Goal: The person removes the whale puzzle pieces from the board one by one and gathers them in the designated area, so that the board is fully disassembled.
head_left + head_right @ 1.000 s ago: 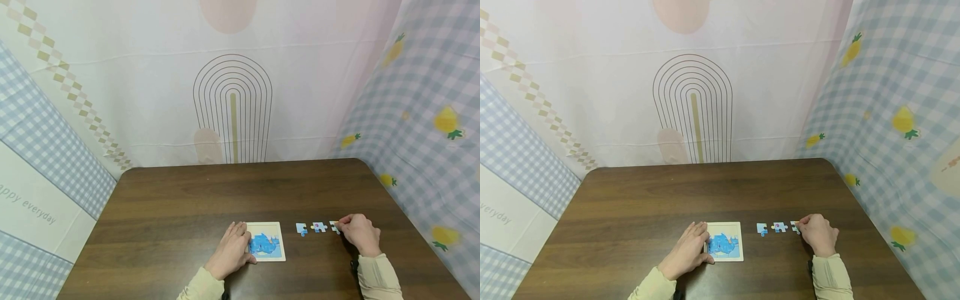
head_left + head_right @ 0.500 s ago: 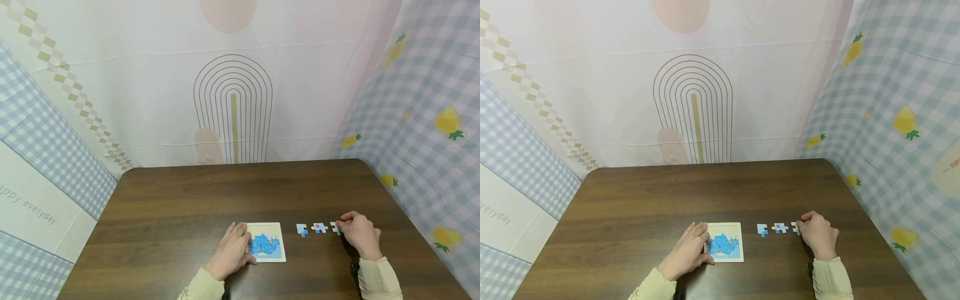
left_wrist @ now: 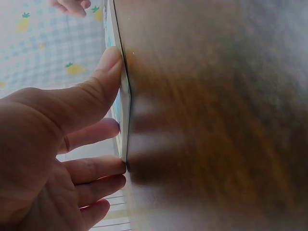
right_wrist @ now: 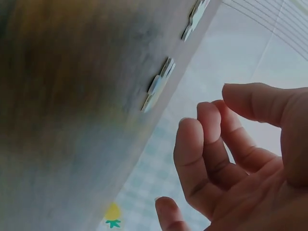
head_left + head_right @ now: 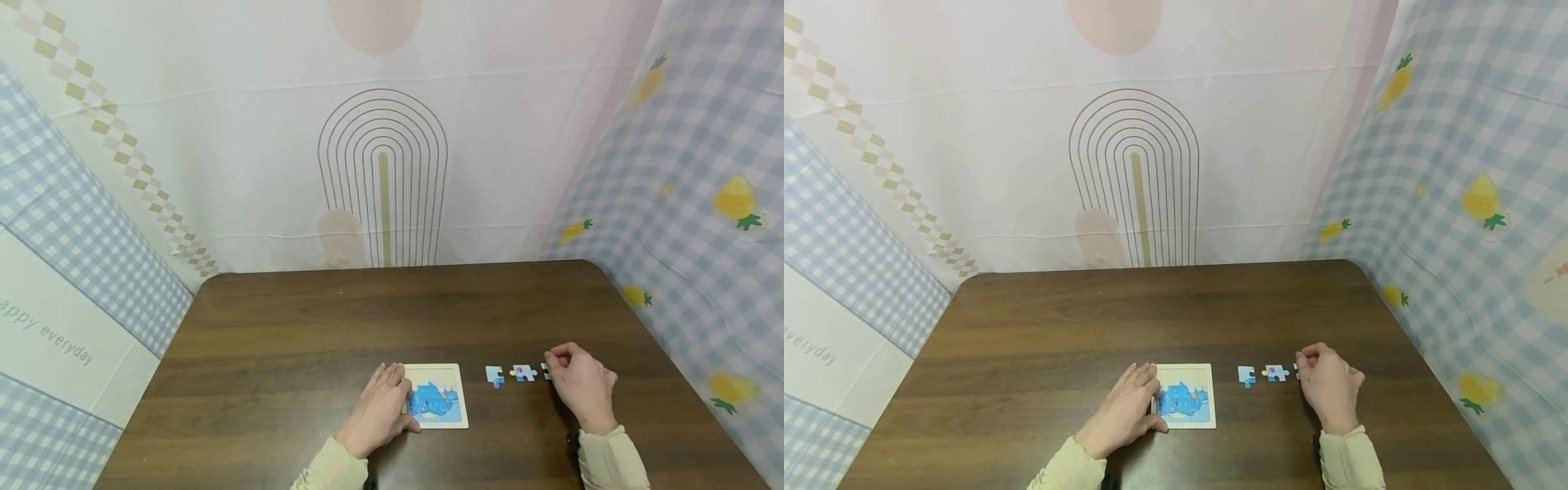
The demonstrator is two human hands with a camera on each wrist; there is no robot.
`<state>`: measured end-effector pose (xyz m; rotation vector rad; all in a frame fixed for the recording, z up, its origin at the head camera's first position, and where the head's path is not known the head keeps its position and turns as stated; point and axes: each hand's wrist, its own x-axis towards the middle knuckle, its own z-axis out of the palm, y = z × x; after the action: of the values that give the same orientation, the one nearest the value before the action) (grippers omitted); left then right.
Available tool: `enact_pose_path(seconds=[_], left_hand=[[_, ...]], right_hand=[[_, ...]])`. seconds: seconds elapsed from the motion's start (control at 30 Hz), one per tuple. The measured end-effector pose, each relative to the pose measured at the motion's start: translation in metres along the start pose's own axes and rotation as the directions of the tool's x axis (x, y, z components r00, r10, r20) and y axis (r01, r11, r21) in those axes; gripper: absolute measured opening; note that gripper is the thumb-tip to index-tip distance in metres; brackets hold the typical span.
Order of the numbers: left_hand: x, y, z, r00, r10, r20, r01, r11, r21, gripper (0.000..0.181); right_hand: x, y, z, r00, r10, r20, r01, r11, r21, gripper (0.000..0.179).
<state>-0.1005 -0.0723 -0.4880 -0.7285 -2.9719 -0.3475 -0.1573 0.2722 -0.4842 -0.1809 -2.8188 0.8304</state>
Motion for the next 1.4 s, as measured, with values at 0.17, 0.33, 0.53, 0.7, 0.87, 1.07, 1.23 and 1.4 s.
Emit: enact_pose_path(seconds=[0.17,0.33,0.53,0.7,0.87,1.07,1.23,1.4], left_hand=[[0.000,0.001,0.000,1.000,0.004,-0.002,-0.004,1.000,-0.002,0.044],[0.000,0.002,0.000,1.000,-0.003,0.005,0.003,1.000,-0.005,0.044],[0.001,0.003,0.000,1.000,-0.008,0.010,0.008,1.000,-0.004,0.043],[0.001,0.003,0.000,1.000,-0.013,0.019,0.013,1.000,-0.008,0.043],[0.001,0.003,-0.001,1.000,-0.011,0.021,0.011,1.000,-0.005,0.043],[0.001,0.002,-0.002,1.000,-0.013,0.018,0.013,1.000,0.012,0.044],[0.002,0.002,-0.001,1.000,-0.019,0.023,0.019,1.000,0.009,0.045],[0.002,0.003,-0.001,0.998,-0.045,0.049,0.045,0.999,-0.001,0.053]], right_hand=[[-0.004,-0.009,0.004,1.000,-0.020,0.008,0.020,1.000,0.011,0.017],[-0.009,-0.019,0.009,0.999,-0.036,0.036,0.035,0.999,0.032,0.016],[-0.014,-0.032,0.018,0.995,-0.097,0.029,0.096,0.994,0.047,0.011],[-0.019,-0.046,0.026,0.989,-0.144,0.038,0.142,0.988,0.067,0.008],[-0.025,-0.060,0.033,0.984,-0.166,0.072,0.160,0.983,0.085,0.007],[-0.032,-0.080,0.047,0.975,-0.191,0.113,0.179,0.978,0.111,0.005],[-0.037,-0.093,0.055,0.970,-0.204,0.135,0.188,0.975,0.119,0.006],[-0.043,-0.103,0.061,0.963,-0.220,0.158,0.201,0.971,0.127,0.005]])
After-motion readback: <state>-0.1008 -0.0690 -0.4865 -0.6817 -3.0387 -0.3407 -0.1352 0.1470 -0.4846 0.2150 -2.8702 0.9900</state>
